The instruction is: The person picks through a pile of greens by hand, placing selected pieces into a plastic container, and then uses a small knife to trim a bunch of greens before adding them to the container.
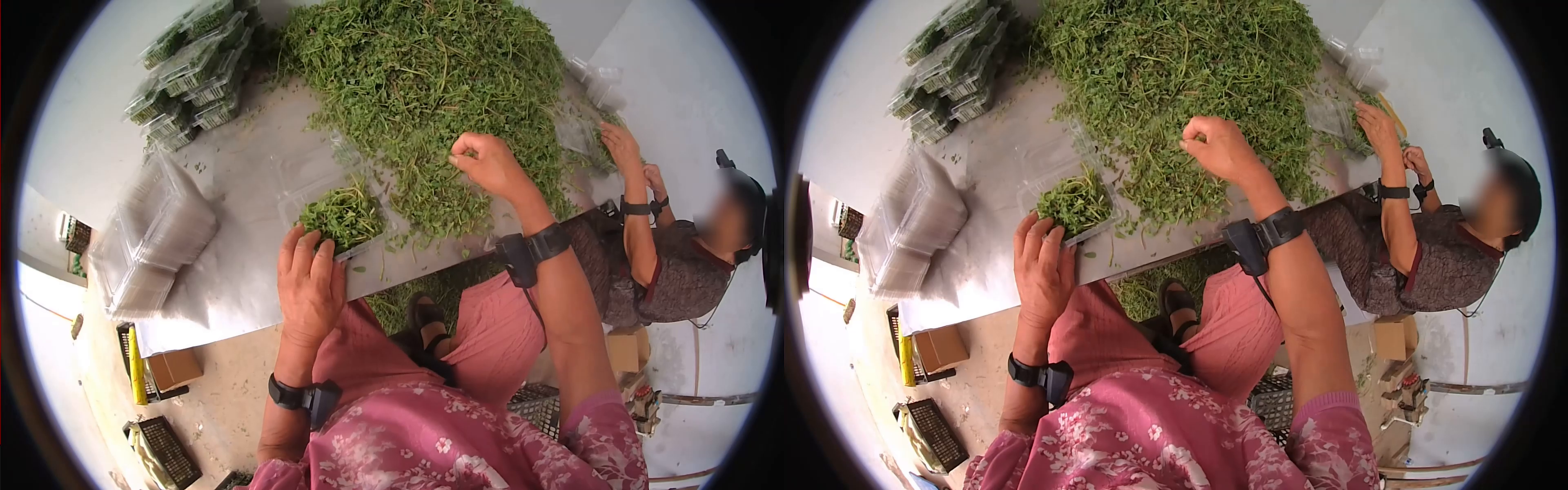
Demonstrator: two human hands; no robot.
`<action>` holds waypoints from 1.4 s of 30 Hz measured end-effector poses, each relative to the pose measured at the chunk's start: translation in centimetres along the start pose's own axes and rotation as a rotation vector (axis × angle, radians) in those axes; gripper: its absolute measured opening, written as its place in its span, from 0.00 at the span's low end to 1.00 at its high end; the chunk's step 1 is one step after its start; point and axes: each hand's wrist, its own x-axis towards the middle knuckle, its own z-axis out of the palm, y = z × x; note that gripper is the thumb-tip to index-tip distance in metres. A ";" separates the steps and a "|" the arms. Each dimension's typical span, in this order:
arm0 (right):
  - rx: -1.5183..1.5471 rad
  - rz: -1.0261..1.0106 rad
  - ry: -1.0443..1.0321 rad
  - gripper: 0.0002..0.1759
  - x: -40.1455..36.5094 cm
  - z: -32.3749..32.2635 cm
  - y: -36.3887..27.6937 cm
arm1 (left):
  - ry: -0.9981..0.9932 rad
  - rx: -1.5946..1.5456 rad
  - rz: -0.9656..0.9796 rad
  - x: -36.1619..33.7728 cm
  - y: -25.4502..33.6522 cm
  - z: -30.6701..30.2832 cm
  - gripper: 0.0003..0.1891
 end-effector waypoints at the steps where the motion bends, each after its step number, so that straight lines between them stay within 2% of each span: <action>1: 0.040 0.053 -0.058 0.08 -0.2 -0.4 -0.3 | 0.001 -0.003 0.002 0.0 0.0 0.0 0.19; 5: 0.132 0.172 -0.130 0.10 0.1 -0.8 0.5 | 0.009 0.003 0.004 0.0 0.0 0.1 0.19; 8: 0.033 0.139 0.025 0.12 0.5 -0.9 1.5 | 0.010 0.006 0.000 0.0 0.0 0.0 0.19; 11: -0.101 -0.001 0.102 0.12 0.2 -0.6 2.7 | 0.001 0.009 -0.007 0.1 0.1 -0.1 0.19; 14: -0.127 0.027 0.006 0.13 0.0 -0.2 2.7 | 0.002 0.008 -0.004 0.0 0.1 0.0 0.19; 20: -0.193 0.075 -0.048 0.09 0.4 0.4 2.8 | 0.001 0.013 -0.009 -0.1 0.0 0.0 0.19; 23: -0.146 0.013 -0.063 0.07 0.3 -0.2 3.0 | 0.000 0.009 -0.008 -0.1 0.0 0.0 0.19; 26: -0.067 -0.007 0.014 0.07 0.0 -0.6 2.4 | 0.002 0.014 -0.007 0.0 0.0 0.0 0.19; 35: -0.079 -0.059 0.016 0.09 1.2 2.1 0.0 | 0.000 0.021 -0.009 0.0 0.1 0.0 0.19; 38: -0.123 0.066 -0.061 0.09 1.6 3.2 -1.3 | -0.001 0.018 -0.011 0.0 0.1 -0.1 0.19; 42: -0.199 0.091 -0.110 0.06 2.1 4.6 -1.8 | 0.002 0.015 -0.006 0.0 0.1 0.0 0.19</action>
